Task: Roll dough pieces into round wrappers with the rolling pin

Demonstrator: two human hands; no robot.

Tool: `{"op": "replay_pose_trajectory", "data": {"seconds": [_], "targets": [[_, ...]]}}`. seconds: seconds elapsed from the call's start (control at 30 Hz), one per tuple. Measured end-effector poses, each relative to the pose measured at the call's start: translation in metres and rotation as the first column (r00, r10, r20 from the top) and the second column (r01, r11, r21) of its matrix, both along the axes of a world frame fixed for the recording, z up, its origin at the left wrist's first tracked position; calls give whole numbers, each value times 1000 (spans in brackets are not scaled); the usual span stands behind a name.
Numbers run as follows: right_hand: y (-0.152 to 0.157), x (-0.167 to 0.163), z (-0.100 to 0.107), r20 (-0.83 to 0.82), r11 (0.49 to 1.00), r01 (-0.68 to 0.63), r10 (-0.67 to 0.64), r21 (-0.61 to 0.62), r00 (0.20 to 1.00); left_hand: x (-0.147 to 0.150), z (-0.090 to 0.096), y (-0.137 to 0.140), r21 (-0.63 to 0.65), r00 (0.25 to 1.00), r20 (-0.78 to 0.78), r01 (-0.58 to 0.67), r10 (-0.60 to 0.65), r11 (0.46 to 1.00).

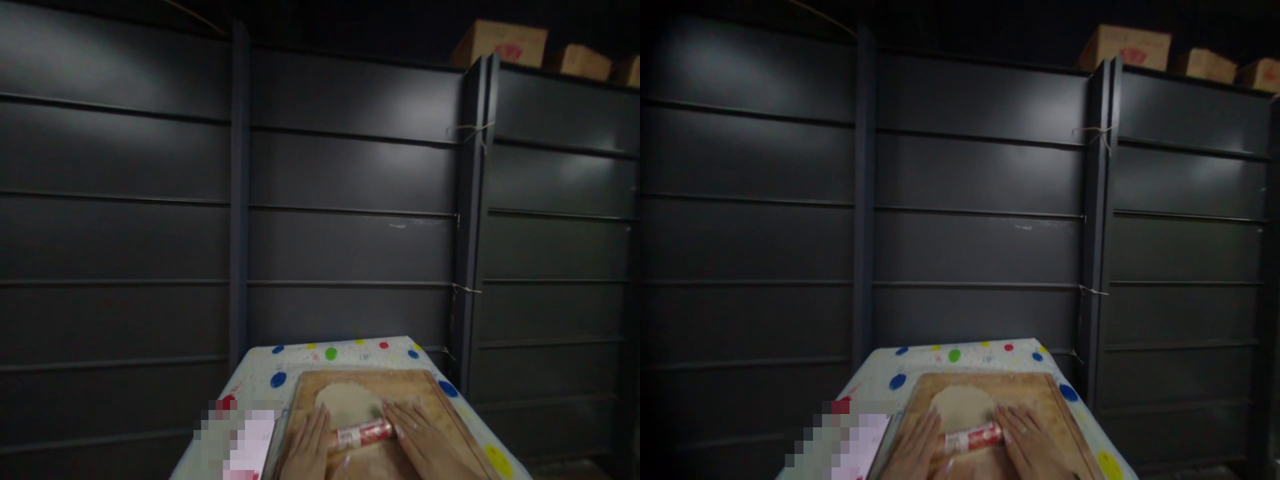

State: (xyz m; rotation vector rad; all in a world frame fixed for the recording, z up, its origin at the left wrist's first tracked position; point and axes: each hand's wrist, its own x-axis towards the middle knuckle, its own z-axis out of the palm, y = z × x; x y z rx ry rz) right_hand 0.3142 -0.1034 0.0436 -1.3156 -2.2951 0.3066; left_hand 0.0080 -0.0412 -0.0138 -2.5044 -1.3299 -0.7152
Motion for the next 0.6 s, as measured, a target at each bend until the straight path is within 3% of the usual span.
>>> {"op": "replay_pose_trajectory", "data": {"seconds": [0.17,0.27,0.37,0.43,0.6], "targets": [[53,-16,-12,-57,992,126,-125,5,990,19,41,10,-73,987,2,-162,163,984],[59,-21,-19,-20,983,169,-168,70,986,24,52,8,-97,983,32,-179,183,979],[42,-14,-30,-8,980,165,-165,109,986,19,43,-6,-114,991,85,-91,101,989],[26,-7,-35,10,984,96,-99,149,995,13,32,-16,-90,993,119,-11,22,996],[-4,0,-28,94,982,33,-51,185,994,-1,2,-20,121,993,106,38,-51,992]]}}
